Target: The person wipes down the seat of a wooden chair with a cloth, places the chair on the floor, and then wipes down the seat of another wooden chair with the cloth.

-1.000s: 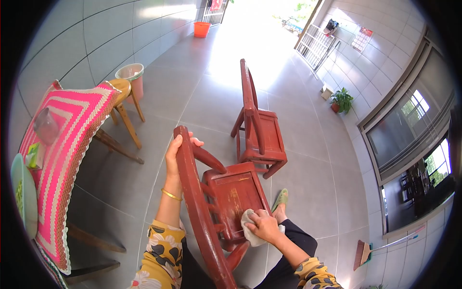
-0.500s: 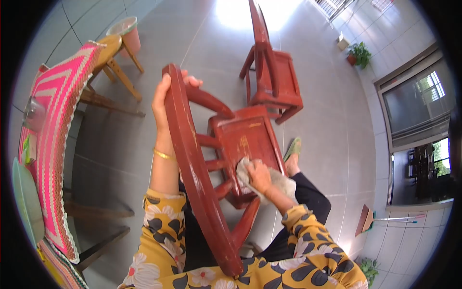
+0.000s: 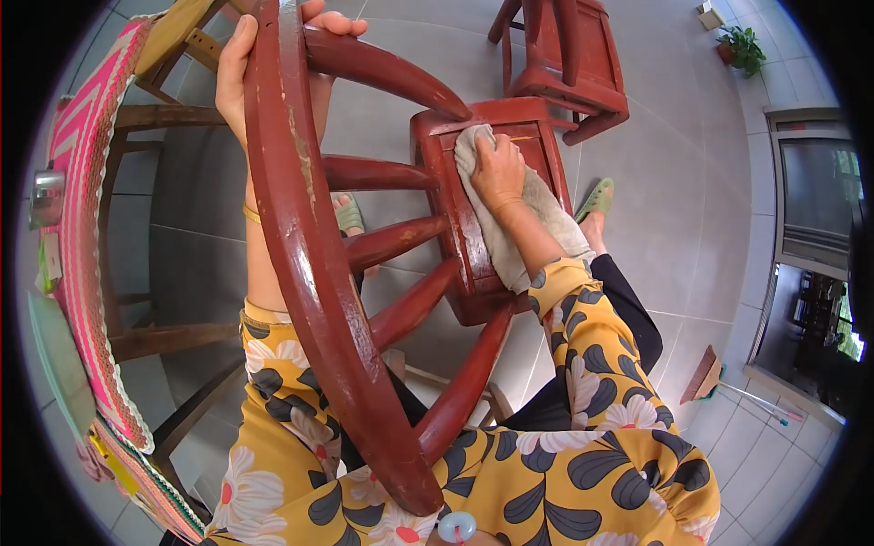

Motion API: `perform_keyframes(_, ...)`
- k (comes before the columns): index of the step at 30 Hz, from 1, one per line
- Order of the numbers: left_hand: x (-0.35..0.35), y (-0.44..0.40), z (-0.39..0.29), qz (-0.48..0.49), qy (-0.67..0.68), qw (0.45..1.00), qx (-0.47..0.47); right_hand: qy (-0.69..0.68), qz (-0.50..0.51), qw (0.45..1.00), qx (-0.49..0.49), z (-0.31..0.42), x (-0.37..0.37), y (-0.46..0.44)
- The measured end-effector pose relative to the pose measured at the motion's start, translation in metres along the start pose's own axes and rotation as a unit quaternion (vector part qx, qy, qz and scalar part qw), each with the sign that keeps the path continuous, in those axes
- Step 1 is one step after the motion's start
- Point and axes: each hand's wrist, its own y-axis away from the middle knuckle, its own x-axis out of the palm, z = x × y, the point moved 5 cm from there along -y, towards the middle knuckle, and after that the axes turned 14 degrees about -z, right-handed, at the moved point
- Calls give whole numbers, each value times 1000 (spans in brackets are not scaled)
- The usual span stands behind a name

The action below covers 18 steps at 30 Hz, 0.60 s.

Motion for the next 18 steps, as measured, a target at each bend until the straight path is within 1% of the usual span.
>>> perform_keyframes(4, 1, -3, -1, 23, 5, 1000, -2, -21, 16, 999, 30, 1, -17, 11)
perform_keyframes(6, -2, -1, 0, 8, -3, 1000, -7, -95, 48, 994, 24, 12, -40, 40)
perform_keyframes(7, -1, 1, 0, 7, 0, 1000, -9, -92, 51, 994, 25, 16, -56, 56)
perform_keyframes(9, 1, 5, -1, -43, -20, 999, -23, -144, 120, 982, 37, 24, -80, 81)
perform_keyframes(10, 7, 6, 2, -46, -18, 999, -24, -142, 122, 982, 37, 25, -85, 84)
perform_keyframes(11, 14, 6, 3, -112, -12, 993, 15, -140, 142, 979, 41, 25, -87, 87)
perform_keyframes(12, 14, 7, 2, -178, -5, 983, 55, -137, 160, 977, 44, 25, -87, 89)
perform_keyframes(13, 13, 7, 3, -178, -4, 983, 55, -135, 160, 977, 44, 24, -83, 86)
perform_keyframes(15, 11, 5, 3, -160, 34, 985, 55, -80, 173, 981, 19, 25, -61, 71)
perform_keyframes(16, 9, 6, 4, -164, 34, 984, 55, -82, 130, 988, 9, 27, -52, 57)
perform_keyframes(18, 13, 6, 3, -160, 16, 985, 56, -58, 96, 993, 28, 29, -22, 28)
